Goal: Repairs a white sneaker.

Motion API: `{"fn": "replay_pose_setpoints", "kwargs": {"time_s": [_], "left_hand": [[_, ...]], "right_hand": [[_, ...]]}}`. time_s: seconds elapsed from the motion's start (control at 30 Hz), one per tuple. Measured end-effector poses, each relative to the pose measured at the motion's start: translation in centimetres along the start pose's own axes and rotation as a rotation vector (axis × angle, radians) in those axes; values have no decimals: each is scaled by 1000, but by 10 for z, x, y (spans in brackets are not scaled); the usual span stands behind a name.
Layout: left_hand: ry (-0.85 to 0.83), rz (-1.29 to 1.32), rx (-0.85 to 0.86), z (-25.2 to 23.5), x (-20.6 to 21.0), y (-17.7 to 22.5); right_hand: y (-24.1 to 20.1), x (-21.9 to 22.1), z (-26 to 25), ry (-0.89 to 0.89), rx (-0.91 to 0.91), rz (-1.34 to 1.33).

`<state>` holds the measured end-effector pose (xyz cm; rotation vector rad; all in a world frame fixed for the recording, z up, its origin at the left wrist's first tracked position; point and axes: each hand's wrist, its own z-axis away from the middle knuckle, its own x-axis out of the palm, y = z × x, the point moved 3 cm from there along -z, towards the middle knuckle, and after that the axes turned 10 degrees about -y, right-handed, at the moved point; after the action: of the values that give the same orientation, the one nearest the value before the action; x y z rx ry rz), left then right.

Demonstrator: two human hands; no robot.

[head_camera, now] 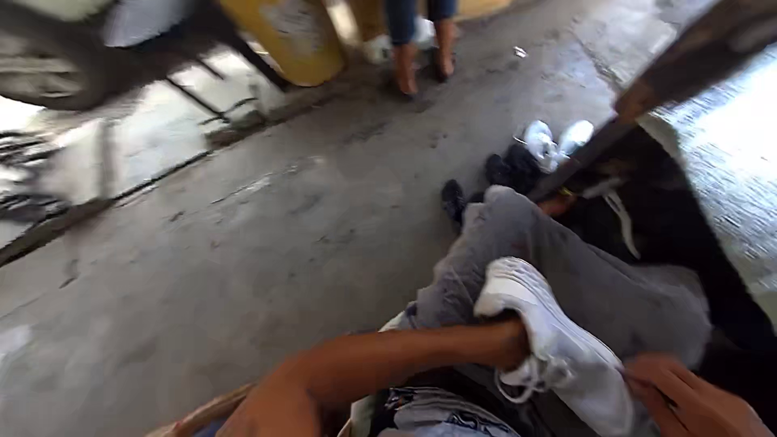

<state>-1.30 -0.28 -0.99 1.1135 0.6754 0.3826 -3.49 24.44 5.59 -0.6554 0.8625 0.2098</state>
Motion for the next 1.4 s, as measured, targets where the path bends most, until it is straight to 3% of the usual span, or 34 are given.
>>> {"fn": "replay_pose_setpoints", "kwargs": {"time_s": [0.07,0.1,0.2,0.3,0.43,0.57,0.7,0.83,0.93,1.07,1.2,1.3,1.4], "left_hand": [[-106,-96,17,-7,3,-11],[-115,-152,63,-12,4,-15],[-137,-178,189,-23,8,-17],[-247,-140,158,-30,10,-17],[-245,-102,214,-34,9,-15],[-145,-78,272,-33,10,-16],[-6,-84,311,-28,9,-11],[132,-64,302,-24,12,-11],[143,5,283,-29,14,-12],[129,-14,258,-35,17,-16],[144,-37,270,-31,18,-17],[148,-67,247,-33,18,-14],[150,-88,249,-34,18,-13]], "right_hand": [[12,14,2,152,-107,189],[10,13,2,144,-104,255],[-5,-1,-3,-91,-28,290],[-4,-21,-17,-472,65,149],[11,-33,-32,-567,74,95],[13,-37,-32,-455,81,207],[31,-44,-6,-127,110,253],[61,-51,41,106,310,155],[73,-32,68,135,461,-5],[54,18,72,-32,271,-399],[38,27,68,233,-38,-674],[26,17,54,458,16,-457],[16,19,33,449,104,-146]]}}
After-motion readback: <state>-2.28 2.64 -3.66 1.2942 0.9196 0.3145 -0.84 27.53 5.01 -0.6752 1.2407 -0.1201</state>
